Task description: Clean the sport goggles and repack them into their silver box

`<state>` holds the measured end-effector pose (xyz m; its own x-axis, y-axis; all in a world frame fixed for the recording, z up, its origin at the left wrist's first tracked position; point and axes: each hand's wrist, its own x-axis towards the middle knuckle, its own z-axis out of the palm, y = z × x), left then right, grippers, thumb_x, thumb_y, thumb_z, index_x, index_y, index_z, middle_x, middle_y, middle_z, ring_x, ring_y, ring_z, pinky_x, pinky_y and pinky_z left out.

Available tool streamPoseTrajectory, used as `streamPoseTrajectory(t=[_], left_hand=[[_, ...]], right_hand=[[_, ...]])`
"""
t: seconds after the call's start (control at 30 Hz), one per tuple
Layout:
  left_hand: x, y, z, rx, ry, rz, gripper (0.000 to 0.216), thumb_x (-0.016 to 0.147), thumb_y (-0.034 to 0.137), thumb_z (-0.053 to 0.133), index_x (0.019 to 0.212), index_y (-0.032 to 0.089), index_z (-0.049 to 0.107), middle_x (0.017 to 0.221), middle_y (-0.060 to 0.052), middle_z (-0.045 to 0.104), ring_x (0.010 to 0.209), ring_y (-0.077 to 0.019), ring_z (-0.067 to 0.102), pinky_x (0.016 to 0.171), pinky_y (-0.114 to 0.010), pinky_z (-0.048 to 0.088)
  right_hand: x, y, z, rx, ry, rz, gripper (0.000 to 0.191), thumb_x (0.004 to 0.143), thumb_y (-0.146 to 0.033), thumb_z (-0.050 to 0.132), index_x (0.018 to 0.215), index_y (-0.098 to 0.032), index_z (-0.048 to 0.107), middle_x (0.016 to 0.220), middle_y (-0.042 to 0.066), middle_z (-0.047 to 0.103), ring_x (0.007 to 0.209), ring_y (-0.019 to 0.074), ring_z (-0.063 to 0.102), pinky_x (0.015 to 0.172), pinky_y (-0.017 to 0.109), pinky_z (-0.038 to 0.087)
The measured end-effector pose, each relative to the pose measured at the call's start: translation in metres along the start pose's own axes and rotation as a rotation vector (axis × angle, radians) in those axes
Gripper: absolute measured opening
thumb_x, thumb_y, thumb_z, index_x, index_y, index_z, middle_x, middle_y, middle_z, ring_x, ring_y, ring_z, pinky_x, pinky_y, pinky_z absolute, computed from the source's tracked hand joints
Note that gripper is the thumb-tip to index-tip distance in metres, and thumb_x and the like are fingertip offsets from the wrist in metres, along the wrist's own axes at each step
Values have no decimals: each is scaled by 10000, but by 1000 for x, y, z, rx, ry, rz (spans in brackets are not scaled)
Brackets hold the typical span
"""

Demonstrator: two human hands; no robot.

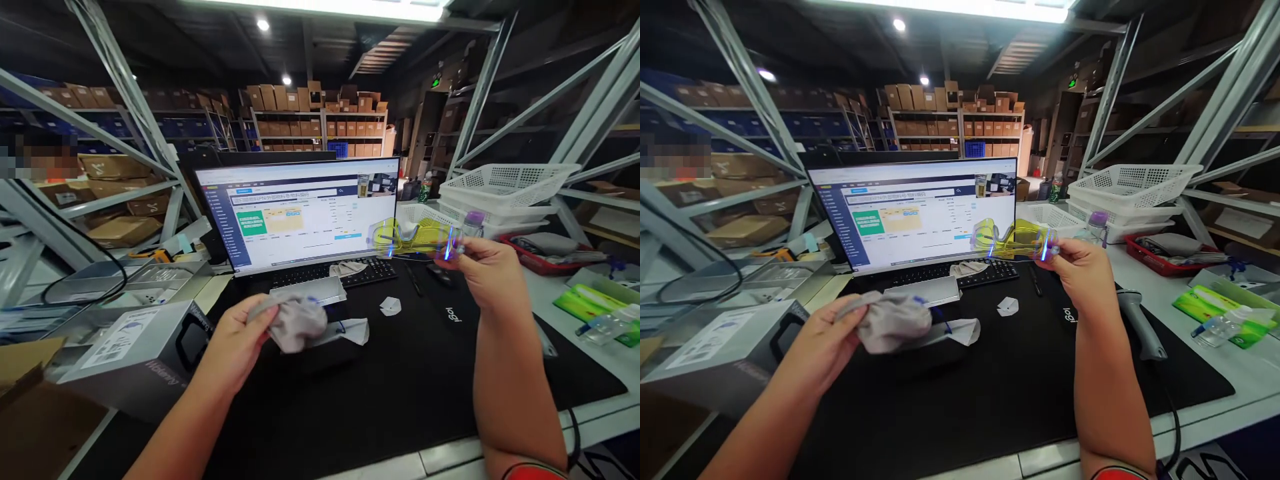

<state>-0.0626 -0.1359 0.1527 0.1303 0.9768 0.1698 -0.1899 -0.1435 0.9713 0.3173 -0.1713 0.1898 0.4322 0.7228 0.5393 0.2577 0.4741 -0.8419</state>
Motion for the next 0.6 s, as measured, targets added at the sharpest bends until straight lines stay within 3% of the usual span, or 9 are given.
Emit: streamPoseTrajectory(t=[0.17, 0.23, 0.3, 0.37, 0.47, 0.53, 0.6], left_hand=[[-30, 5, 21, 481, -564, 52, 322, 910, 467, 646, 891, 169, 766, 862, -73, 730, 790, -200, 660, 720, -274, 520], [-39, 4, 33, 626, -812, 136, 287, 970, 401, 568, 912, 181, 741, 920, -60, 725, 868, -188, 662, 809, -271, 508], [-47, -4, 45, 820, -977, 189, 197, 975, 285, 555, 905, 188, 712, 951, -44, 716, 903, -177, 662, 838, -259, 498], [-53, -17, 54, 1129, -984, 179, 160, 935, 128, 540, 894, 170, 690, 975, -57, 709, 907, -194, 675, 827, -279, 511], [-57, -39, 61, 1560, -853, 117, 277, 866, -30, 467, 941, 119, 689, 1019, -122, 704, 917, -247, 694, 794, -333, 539], [-59, -48, 61, 1680, -826, 94, 291, 860, -35, 484, 1004, 106, 693, 1048, -147, 704, 961, -277, 690, 783, -354, 553], [-64, -48, 58, 1702, -804, 93, 228, 863, 73, 619, 1078, 113, 684, 1084, -154, 700, 1008, -314, 675, 778, -380, 566]], right_hand=[[-1, 2, 15, 94, -85, 83, 327, 635, -424, 902, 868, -219, 799, 852, 33, 786, 828, 244, 762, 776, 387, 664], [-4, 3, 30, 125, -151, 145, 371, 602, -456, 913, 846, -205, 791, 811, 41, 781, 779, 236, 762, 748, 376, 663], [-8, 6, 46, 142, -229, 203, 403, 584, -483, 913, 832, -193, 785, 787, 50, 777, 744, 234, 761, 732, 374, 662], [-12, 10, 60, 140, -310, 248, 416, 578, -498, 912, 820, -185, 781, 776, 54, 774, 745, 240, 764, 723, 362, 659], [-19, 17, 77, 134, -397, 298, 422, 584, -514, 912, 809, -184, 775, 752, 46, 764, 756, 238, 767, 713, 332, 651], [-22, 22, 84, 139, -439, 333, 444, 570, -537, 916, 793, -182, 767, 737, 45, 760, 738, 227, 765, 702, 322, 648], [-23, 26, 90, 140, -470, 360, 476, 547, -561, 920, 782, -180, 758, 731, 48, 759, 715, 218, 760, 681, 314, 647]])
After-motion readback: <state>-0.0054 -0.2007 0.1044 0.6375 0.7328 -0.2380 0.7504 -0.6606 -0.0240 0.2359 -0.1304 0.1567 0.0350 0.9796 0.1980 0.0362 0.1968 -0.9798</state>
